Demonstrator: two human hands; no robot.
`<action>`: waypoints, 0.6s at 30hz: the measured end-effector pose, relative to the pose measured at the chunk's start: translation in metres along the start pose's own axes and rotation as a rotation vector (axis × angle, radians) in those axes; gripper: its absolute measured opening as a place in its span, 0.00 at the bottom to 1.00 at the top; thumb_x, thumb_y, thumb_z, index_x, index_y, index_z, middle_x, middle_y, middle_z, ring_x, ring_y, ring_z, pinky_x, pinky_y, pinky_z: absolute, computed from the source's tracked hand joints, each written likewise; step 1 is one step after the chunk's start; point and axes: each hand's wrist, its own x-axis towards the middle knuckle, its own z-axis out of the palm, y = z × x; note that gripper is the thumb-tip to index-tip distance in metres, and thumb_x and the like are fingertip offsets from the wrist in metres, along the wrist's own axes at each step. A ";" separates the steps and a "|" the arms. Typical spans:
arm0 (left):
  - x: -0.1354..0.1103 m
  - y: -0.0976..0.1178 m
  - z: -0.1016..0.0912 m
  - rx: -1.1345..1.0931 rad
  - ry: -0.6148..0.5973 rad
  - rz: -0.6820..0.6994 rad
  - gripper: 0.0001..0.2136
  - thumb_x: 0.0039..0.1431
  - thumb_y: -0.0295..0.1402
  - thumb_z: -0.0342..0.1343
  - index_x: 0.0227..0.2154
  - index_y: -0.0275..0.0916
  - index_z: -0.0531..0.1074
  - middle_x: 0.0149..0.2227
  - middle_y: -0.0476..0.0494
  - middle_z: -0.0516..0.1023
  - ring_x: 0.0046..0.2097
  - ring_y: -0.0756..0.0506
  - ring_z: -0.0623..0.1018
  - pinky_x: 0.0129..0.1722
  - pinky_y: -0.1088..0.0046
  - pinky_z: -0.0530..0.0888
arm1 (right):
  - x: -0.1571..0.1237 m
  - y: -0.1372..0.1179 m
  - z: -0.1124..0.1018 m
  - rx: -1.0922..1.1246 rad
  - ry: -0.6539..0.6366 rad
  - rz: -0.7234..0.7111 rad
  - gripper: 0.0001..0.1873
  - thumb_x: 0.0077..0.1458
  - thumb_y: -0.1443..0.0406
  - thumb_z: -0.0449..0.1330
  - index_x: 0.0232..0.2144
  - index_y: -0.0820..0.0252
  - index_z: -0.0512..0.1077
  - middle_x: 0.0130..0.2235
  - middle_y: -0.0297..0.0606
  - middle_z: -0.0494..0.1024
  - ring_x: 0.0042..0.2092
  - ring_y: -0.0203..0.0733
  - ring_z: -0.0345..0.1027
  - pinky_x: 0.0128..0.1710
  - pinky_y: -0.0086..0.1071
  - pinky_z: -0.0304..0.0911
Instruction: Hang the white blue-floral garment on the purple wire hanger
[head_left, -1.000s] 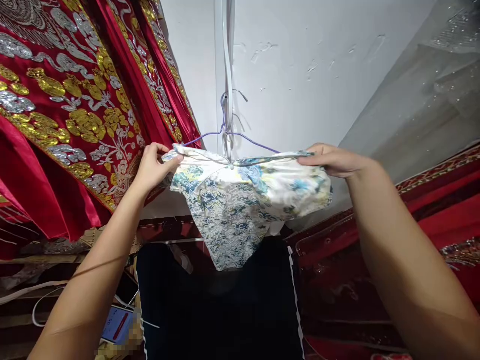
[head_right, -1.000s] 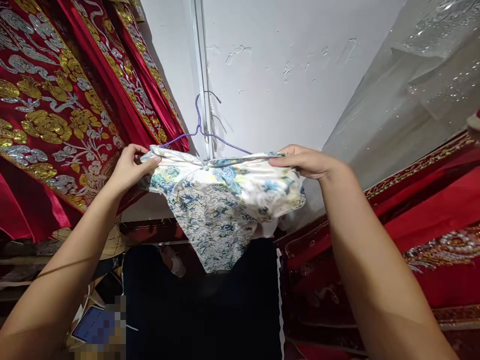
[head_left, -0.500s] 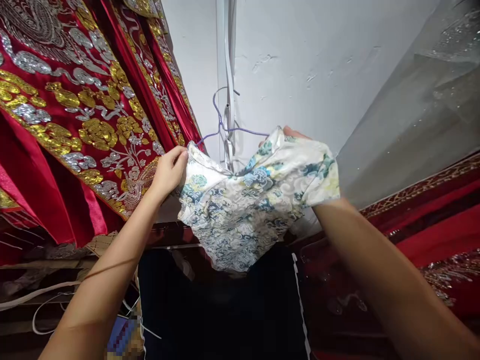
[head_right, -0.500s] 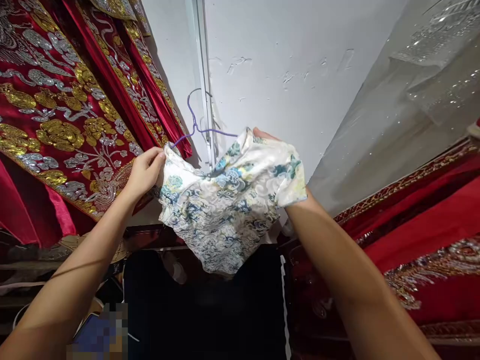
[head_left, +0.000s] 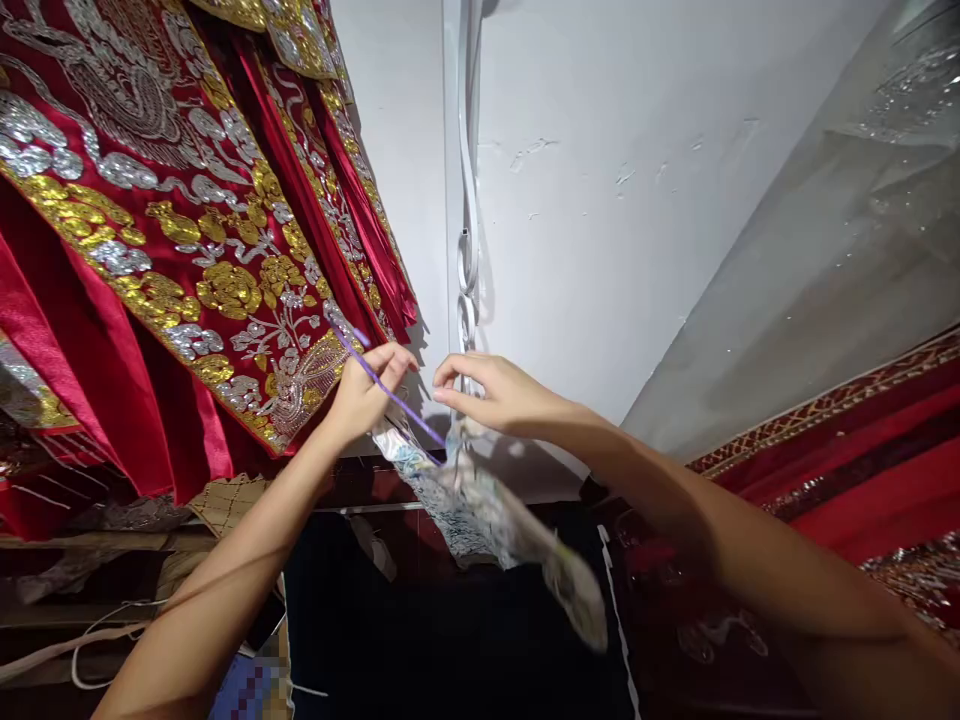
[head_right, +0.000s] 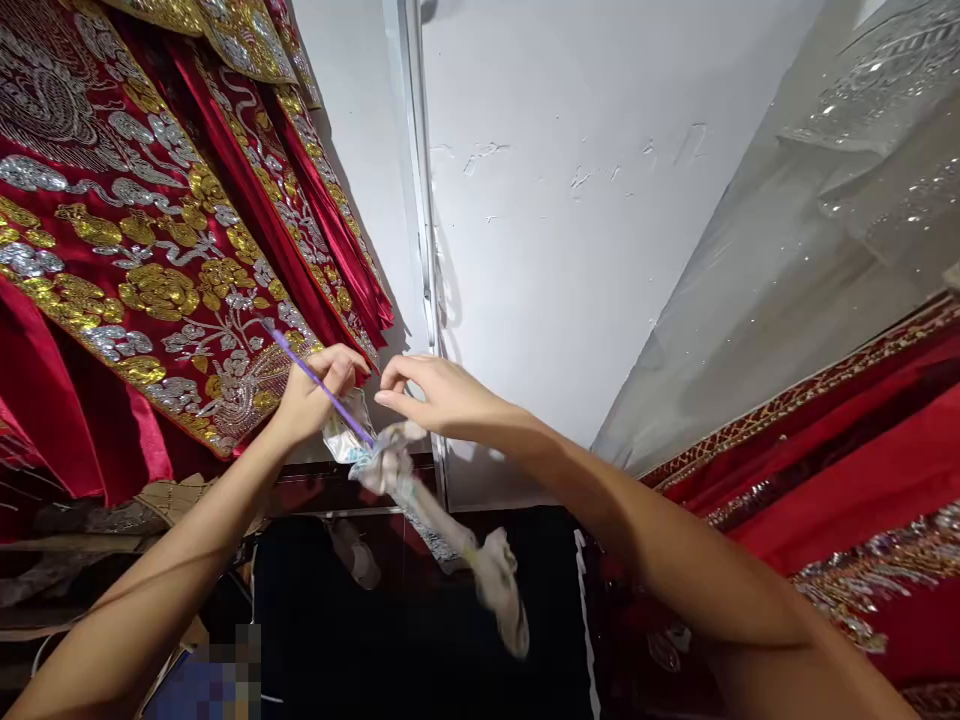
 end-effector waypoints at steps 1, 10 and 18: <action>-0.005 0.002 0.005 -0.061 -0.004 -0.007 0.23 0.66 0.53 0.46 0.34 0.39 0.75 0.22 0.49 0.66 0.25 0.48 0.67 0.28 0.71 0.64 | -0.002 0.005 0.005 -0.114 0.054 -0.055 0.15 0.62 0.59 0.57 0.48 0.58 0.73 0.47 0.43 0.77 0.49 0.48 0.69 0.51 0.45 0.66; -0.009 0.063 0.048 -0.407 0.051 0.012 0.30 0.68 0.54 0.25 0.34 0.44 0.71 0.41 0.43 0.75 0.45 0.43 0.76 0.51 0.61 0.73 | -0.028 0.056 0.074 -0.488 0.344 -0.170 0.59 0.48 0.50 0.66 0.69 0.67 0.40 0.65 0.60 0.58 0.66 0.65 0.51 0.65 0.59 0.49; -0.012 0.039 0.016 -0.251 -0.123 -0.181 0.31 0.46 0.50 0.67 0.55 0.49 0.72 0.56 0.39 0.74 0.59 0.33 0.72 0.59 0.52 0.70 | -0.086 0.074 0.023 -0.476 0.569 -0.038 0.57 0.38 0.48 0.70 0.67 0.55 0.55 0.60 0.50 0.62 0.59 0.62 0.62 0.57 0.50 0.63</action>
